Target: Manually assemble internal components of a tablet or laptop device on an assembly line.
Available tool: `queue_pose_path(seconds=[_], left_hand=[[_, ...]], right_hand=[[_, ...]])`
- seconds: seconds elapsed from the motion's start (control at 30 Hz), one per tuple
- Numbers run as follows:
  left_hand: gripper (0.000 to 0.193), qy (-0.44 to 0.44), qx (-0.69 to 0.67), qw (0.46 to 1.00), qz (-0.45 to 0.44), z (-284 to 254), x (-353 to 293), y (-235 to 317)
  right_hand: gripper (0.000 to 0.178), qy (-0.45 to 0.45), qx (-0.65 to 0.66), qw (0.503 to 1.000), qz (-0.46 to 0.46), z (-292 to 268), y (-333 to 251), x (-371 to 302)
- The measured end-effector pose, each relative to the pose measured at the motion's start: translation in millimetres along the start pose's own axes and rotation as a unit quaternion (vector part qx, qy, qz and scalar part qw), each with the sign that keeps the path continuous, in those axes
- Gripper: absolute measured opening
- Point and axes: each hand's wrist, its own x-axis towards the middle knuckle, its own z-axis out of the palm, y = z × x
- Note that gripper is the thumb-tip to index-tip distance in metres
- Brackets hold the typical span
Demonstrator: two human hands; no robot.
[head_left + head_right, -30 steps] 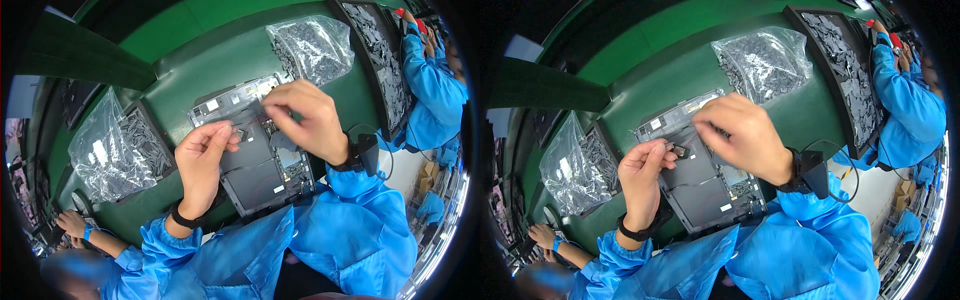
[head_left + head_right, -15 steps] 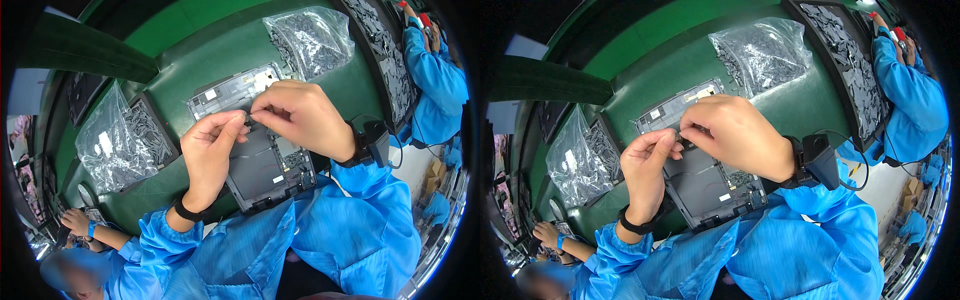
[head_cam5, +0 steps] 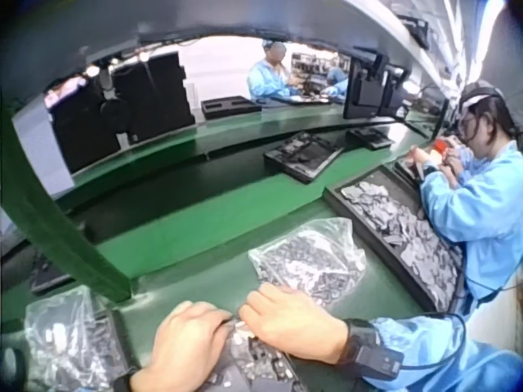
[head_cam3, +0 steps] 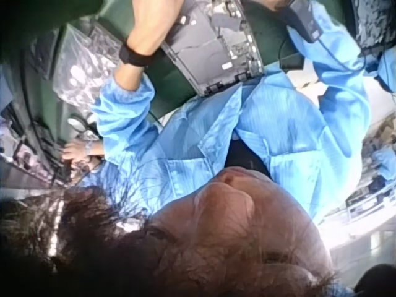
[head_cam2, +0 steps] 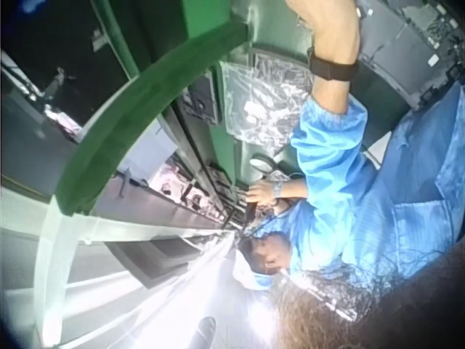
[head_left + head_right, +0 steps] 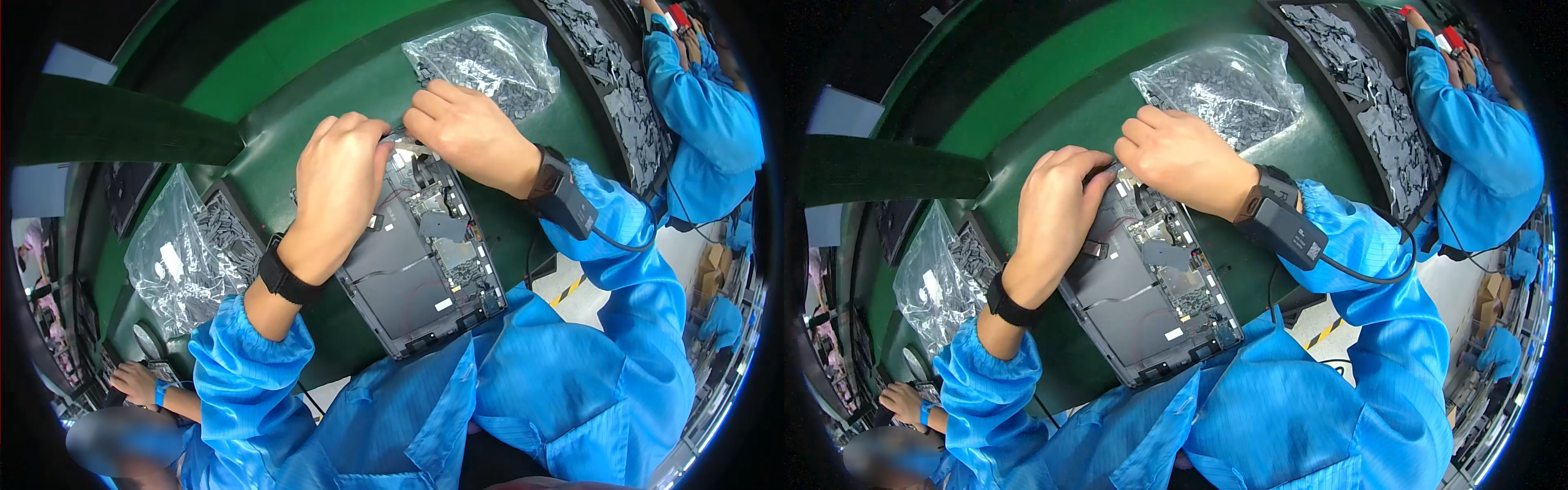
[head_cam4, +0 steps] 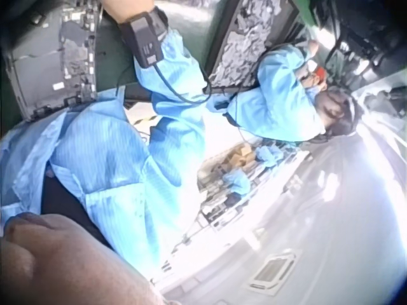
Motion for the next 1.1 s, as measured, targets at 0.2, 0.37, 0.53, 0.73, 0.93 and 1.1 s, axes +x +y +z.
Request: queue_pose_path(seconds=[0.2,0.37,0.53,0.73,0.93,1.1], left_hand=[[0.007,-0.018,0.013,1.000,-0.015,12,10,-4],[0.008,-0.002,0.048,0.998,0.032,16,10,-2],[0.009,-0.010,0.054,0.998,0.025,11,2,-5],[0.006,-0.005,0.105,0.992,0.071,13,4,-6],[0.007,0.006,0.092,0.993,0.070,16,4,-5],[0.013,0.013,0.118,0.990,0.076,14,4,-1]], right_hand=[[0.013,0.010,0.032,0.999,-0.004,4,4,4],[0.012,0.024,0.097,0.995,-0.001,16,24,-1],[0.011,-0.062,0.084,0.993,-0.061,8,28,6],[0.010,-0.053,0.068,0.994,-0.060,4,20,9],[0.011,-0.042,0.072,0.995,-0.059,9,21,5],[0.013,-0.040,0.082,0.995,-0.042,10,20,8]])
